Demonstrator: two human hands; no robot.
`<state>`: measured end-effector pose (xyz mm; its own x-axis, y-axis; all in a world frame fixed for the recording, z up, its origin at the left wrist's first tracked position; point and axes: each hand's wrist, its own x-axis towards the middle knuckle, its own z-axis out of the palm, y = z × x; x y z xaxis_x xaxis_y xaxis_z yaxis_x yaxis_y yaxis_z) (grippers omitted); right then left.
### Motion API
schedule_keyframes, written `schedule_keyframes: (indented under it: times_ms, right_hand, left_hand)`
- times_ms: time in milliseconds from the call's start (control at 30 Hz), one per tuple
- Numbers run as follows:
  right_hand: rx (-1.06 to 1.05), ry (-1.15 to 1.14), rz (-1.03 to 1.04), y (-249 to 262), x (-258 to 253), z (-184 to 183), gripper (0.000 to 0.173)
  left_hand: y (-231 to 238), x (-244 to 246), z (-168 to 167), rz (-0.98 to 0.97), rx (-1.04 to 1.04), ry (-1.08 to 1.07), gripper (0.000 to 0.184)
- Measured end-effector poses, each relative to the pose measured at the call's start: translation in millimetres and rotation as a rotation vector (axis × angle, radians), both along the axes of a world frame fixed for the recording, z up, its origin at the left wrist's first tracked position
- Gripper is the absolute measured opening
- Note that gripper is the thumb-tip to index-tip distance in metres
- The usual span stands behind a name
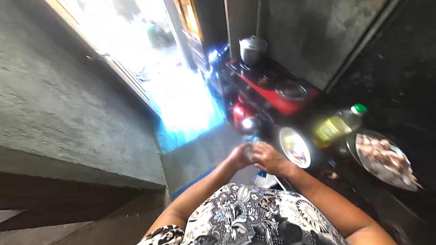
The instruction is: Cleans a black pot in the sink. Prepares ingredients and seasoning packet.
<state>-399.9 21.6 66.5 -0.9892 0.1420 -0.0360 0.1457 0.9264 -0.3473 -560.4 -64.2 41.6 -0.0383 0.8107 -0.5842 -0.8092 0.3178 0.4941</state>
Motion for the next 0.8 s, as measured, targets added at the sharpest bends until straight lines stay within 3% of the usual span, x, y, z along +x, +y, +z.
schedule_keyframes:
  times_ms: [167,333,533,600,667,733,800]
  right_hand:
    - [0.09,0.112,0.121,-3,-150,13,0.03]
    - [0.034,0.508,0.106,22,-266,28,0.033]
    - [-0.167,0.571,-0.1,114,-338,35,0.031]
    - [-0.302,0.539,-0.303,145,-364,15,0.023]
    - [-0.568,0.437,-0.505,177,-392,-20,0.022]
    - [-0.799,0.421,-0.576,216,-436,-48,0.034]
    - [-0.967,0.403,-0.562,240,-487,-54,0.042]
  left_hand:
    - [-19,-141,16,0.212,-0.057,0.056,0.028]
    - [-36,-274,29,0.461,-0.044,0.072,0.034]
    - [-78,-422,-16,0.855,-0.072,0.045,0.032]
    - [-101,-463,-36,0.984,-0.073,0.027,0.032]
    - [-130,-489,-61,1.107,-0.117,0.041,0.03]
    - [-151,-510,-73,1.263,-0.154,0.054,0.03]
    - [-172,-520,-82,1.433,-0.216,0.029,0.026]
